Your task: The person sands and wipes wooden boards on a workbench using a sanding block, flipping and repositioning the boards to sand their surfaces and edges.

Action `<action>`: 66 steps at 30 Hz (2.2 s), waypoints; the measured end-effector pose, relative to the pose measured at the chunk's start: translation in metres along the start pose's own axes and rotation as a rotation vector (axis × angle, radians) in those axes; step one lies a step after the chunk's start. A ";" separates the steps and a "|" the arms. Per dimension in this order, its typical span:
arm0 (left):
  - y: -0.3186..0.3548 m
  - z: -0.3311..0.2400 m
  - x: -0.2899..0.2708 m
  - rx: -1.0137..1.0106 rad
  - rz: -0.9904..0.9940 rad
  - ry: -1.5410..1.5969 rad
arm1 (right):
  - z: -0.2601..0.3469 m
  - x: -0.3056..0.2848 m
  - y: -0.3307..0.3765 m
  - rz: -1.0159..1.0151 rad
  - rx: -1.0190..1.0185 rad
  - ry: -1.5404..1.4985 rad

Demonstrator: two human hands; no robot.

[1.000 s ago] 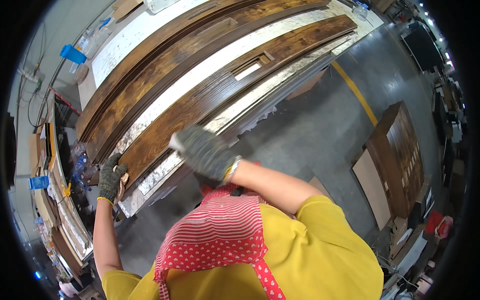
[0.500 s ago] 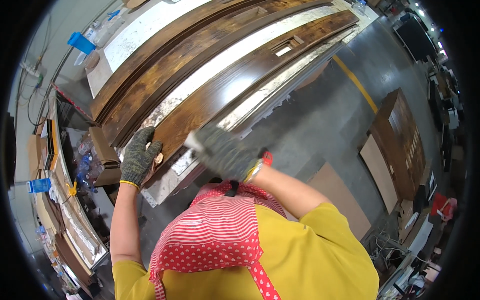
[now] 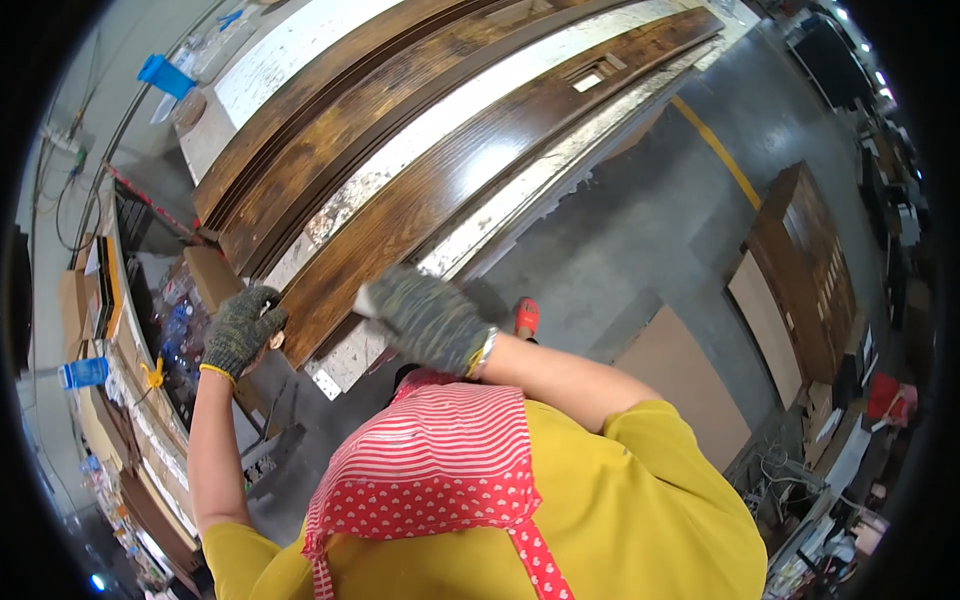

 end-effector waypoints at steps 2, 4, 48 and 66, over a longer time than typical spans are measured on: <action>-0.002 0.006 -0.003 0.014 0.045 -0.043 | 0.000 0.001 0.003 -0.077 0.054 -0.052; 0.008 0.024 0.002 -0.002 0.060 -0.065 | -0.024 -0.029 -0.006 -0.062 0.263 -0.176; -0.002 0.062 0.028 0.322 -0.037 -0.147 | 0.050 0.008 -0.006 0.099 0.231 0.239; 0.070 -0.043 0.068 0.438 -0.474 0.086 | 0.008 -0.054 -0.052 0.037 0.046 -0.281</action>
Point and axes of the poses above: each hand's wrist, its own y-axis away from the middle knuckle, its own x-axis out of the palm, z = x × y, the point moved 1 cm from there along -y, towards the middle knuckle, and after that the axes turned 1 degree about y, right-handed, at the moved point
